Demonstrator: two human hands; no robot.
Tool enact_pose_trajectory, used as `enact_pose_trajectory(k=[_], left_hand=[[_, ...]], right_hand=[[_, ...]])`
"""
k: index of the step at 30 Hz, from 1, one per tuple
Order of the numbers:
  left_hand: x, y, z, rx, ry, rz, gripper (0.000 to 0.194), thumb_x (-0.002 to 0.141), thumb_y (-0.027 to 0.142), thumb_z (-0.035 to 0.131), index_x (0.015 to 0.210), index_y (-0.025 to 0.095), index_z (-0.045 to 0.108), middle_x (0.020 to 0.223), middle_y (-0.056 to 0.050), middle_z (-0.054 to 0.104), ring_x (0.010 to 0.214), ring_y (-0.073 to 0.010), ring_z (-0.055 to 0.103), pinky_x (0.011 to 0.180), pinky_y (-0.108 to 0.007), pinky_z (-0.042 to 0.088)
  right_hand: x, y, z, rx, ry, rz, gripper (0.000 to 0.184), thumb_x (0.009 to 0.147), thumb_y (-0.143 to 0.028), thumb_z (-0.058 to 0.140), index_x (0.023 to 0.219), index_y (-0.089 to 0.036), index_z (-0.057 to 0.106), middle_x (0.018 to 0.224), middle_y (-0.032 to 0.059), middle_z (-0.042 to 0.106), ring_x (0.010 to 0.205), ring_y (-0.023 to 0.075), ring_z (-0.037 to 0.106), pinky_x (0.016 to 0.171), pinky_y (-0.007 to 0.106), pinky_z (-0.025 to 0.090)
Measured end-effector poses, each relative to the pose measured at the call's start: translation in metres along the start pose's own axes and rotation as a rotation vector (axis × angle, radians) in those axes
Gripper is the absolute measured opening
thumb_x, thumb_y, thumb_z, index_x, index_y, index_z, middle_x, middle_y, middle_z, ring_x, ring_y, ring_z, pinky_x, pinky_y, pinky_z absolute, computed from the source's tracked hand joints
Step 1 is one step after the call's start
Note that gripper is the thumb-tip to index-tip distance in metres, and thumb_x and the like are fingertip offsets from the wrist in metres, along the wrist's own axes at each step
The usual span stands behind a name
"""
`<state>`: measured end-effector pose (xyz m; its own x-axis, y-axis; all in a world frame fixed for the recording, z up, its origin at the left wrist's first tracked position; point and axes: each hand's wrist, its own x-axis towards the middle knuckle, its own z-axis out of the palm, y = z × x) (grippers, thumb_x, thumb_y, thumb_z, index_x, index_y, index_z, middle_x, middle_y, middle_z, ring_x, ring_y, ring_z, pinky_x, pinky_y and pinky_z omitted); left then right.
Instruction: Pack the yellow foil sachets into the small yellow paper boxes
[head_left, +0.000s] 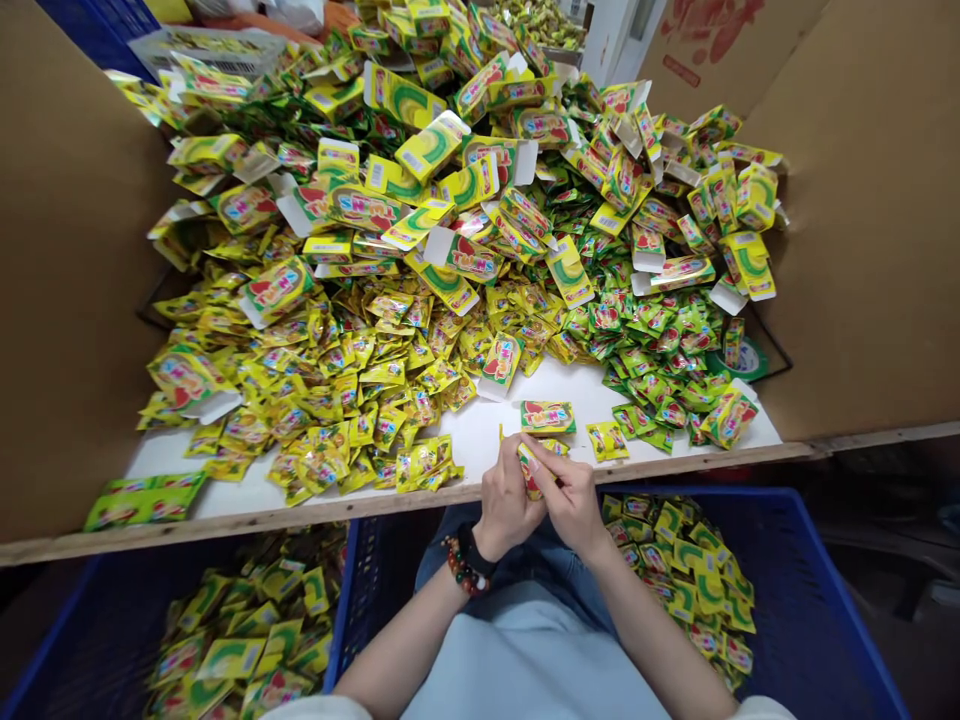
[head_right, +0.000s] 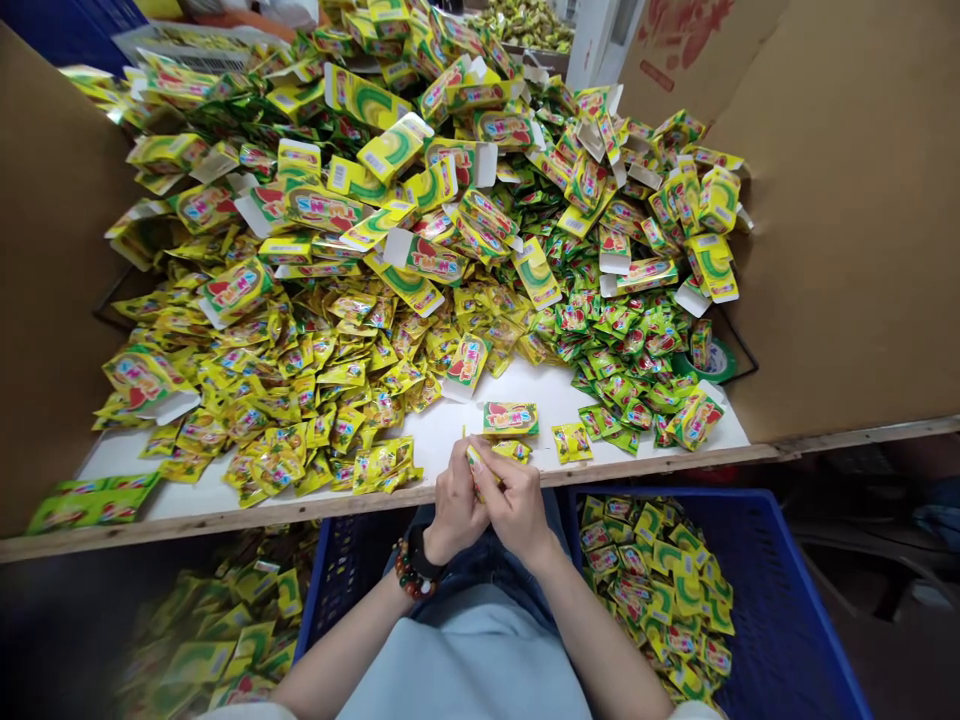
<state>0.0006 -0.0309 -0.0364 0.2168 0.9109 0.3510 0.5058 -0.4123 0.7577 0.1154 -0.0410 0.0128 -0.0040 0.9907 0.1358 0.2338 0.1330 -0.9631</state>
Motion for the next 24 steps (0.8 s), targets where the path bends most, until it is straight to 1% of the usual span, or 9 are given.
enact_pose_trajectory(k=[4,6,8,11,13,15,18,21,24], left_hand=[[-0.001,0.001,0.001,-0.052,-0.043,-0.059,0.054,0.087,0.028,0.045,0.138,0.017,0.032,0.122,-0.02,0.057,0.099,-0.0308,0.065,0.077,-0.042,0.054],[0.0,0.005,0.001,-0.037,-0.054,-0.052,0.049,0.088,0.028,0.042,0.136,0.017,0.036,0.119,-0.019,0.058,0.1,-0.0299,0.065,0.077,-0.042,0.054],[0.002,0.009,-0.004,-0.025,-0.096,0.02,0.052,0.087,0.034,0.047,0.135,0.016,0.037,0.12,-0.017,0.058,0.105,-0.0292,0.063,0.081,-0.041,0.054],[0.011,0.007,-0.028,0.057,-0.152,0.127,0.059,0.082,0.045,0.061,0.131,0.018,0.044,0.124,-0.014,0.058,0.113,-0.0289,0.058,0.092,-0.042,0.051],[0.024,-0.002,-0.053,0.224,-0.053,0.081,0.041,0.087,0.042,0.058,0.121,0.02,0.056,0.117,-0.012,0.062,0.108,-0.027,0.058,0.093,-0.041,0.049],[0.043,-0.017,-0.078,0.458,0.093,-0.022,0.026,0.091,0.036,0.053,0.108,0.02,0.063,0.108,-0.011,0.064,0.101,-0.0272,0.058,0.089,-0.042,0.048],[0.077,-0.039,-0.103,0.762,0.04,-0.103,0.024,0.087,0.035,0.057,0.101,0.018,0.067,0.105,-0.014,0.064,0.101,-0.0337,0.052,0.077,-0.042,0.047],[0.105,-0.053,-0.111,0.914,-0.125,-0.069,0.02,0.083,0.032,0.06,0.093,0.015,0.067,0.097,-0.016,0.062,0.098,-0.0361,0.05,0.072,-0.041,0.045],[0.117,-0.061,-0.113,0.915,-0.199,0.015,0.012,0.084,0.021,0.053,0.086,0.016,0.064,0.094,-0.016,0.061,0.094,-0.0329,0.052,0.073,-0.041,0.045]], right_hand=[[-0.002,0.001,0.0,-0.211,-0.088,-0.131,0.042,0.091,-0.03,0.055,0.132,-0.025,0.06,0.124,0.0101,0.068,0.107,0.0312,0.068,0.092,0.046,0.055],[-0.005,0.001,-0.003,-0.236,-0.103,-0.148,0.04,0.093,-0.027,0.051,0.131,-0.028,0.061,0.114,0.0084,0.073,0.099,0.0294,0.071,0.088,0.043,0.056],[-0.013,0.001,-0.014,-0.229,-0.086,-0.156,0.037,0.093,-0.025,0.049,0.127,-0.03,0.065,0.101,0.0056,0.077,0.089,0.0265,0.073,0.083,0.039,0.057],[-0.038,0.006,-0.058,-0.393,0.068,-0.057,0.032,0.09,-0.027,0.054,0.116,-0.03,0.071,0.092,0.0049,0.078,0.073,0.0237,0.072,0.073,0.036,0.056],[-0.053,0.014,-0.097,-0.7,0.204,0.118,0.025,0.085,-0.032,0.06,0.104,-0.028,0.077,0.075,0.0063,0.076,0.06,0.0231,0.067,0.064,0.035,0.053],[-0.059,0.024,-0.13,-0.948,0.182,0.246,0.021,0.081,-0.036,0.064,0.094,-0.026,0.078,0.072,0.008,0.073,0.065,0.0253,0.066,0.064,0.036,0.052],[-0.037,0.04,-0.15,-1.088,0.134,0.238,0.029,0.089,-0.027,0.051,0.107,-0.021,0.073,0.1,0.0105,0.073,0.093,0.0271,0.066,0.08,0.038,0.051],[0.007,0.053,-0.141,-1.194,0.149,0.151,0.046,0.083,-0.005,0.043,0.122,-0.017,0.065,0.115,0.0132,0.066,0.107,0.0277,0.057,0.09,0.038,0.047],[0.042,0.06,-0.13,-1.323,0.031,0.092,0.059,0.074,0.003,0.046,0.128,-0.019,0.061,0.119,0.0168,0.059,0.107,0.0304,0.052,0.086,0.04,0.045]])
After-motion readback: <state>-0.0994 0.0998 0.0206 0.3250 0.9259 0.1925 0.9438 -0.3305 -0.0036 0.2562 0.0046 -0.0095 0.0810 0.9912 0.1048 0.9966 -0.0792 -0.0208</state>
